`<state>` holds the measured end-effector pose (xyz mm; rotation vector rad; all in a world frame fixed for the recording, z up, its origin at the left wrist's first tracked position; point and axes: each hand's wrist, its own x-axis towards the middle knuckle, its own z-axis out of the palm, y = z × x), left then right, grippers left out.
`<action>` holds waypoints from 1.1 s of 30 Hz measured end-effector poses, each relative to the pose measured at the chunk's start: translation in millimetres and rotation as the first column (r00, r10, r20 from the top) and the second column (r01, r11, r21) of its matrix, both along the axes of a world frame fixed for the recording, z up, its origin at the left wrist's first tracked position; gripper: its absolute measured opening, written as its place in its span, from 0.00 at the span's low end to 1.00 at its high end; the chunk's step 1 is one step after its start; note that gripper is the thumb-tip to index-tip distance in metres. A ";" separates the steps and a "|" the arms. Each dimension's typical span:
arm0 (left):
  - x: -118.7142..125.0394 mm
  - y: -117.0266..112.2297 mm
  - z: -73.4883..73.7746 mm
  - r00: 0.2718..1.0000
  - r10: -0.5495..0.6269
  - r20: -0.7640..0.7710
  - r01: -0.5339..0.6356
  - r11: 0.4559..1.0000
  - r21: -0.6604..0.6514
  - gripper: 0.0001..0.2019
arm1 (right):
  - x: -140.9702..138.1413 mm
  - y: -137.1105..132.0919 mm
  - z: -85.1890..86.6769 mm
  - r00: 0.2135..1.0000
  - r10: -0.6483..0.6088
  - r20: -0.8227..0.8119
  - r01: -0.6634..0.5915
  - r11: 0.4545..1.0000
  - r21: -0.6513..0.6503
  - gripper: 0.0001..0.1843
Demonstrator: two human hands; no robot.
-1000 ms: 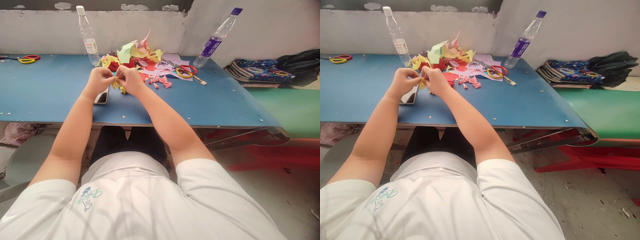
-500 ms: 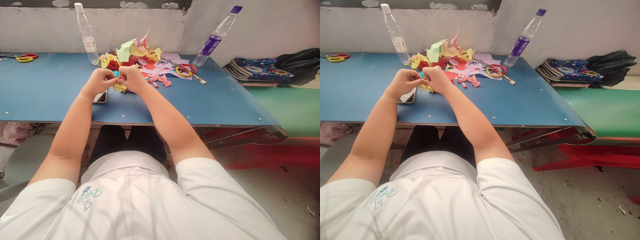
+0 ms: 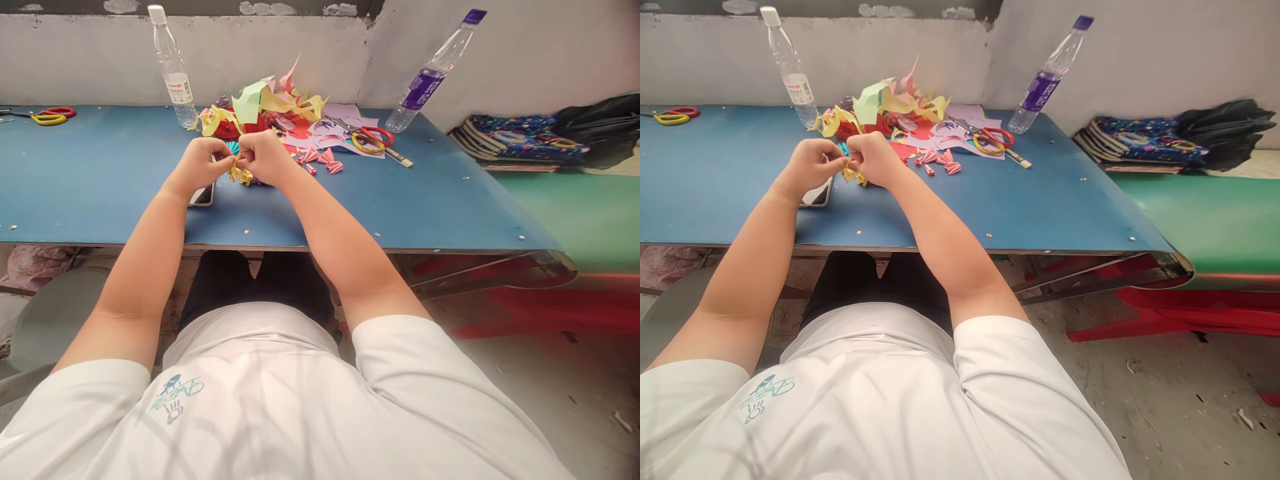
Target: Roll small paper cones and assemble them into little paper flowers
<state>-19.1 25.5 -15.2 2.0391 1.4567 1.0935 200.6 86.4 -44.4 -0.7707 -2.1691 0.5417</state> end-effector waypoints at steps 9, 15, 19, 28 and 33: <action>-8.1 4.4 -4.0 0.994 -0.110 0.018 0.111 0.991 -0.069 0.14 | -3.3 -12.8 6.9 0.997 -0.002 0.075 0.004 1.000 -0.026 0.31; -11.0 11.0 -7.9 0.995 -0.094 0.027 0.095 0.995 -0.034 0.13 | -0.4 -19.4 11.4 0.991 0.023 0.129 -0.019 0.999 -0.033 0.30; -12.7 13.6 -8.5 0.997 -0.052 -0.061 0.051 0.999 -0.015 0.11 | 0.8 -18.1 11.4 0.989 -0.005 0.149 0.010 0.999 -0.034 0.30; -7.9 7.8 -2.6 0.981 -0.023 -0.191 0.022 1.000 -0.008 0.09 | -5.8 -20.3 15.6 0.973 -0.155 0.172 0.159 0.987 -0.007 0.31; -6.1 6.1 -3.3 0.998 0.016 -0.062 -0.016 1.000 0.001 0.07 | -7.3 -19.9 16.0 0.968 -0.206 0.145 0.208 0.978 -0.001 0.30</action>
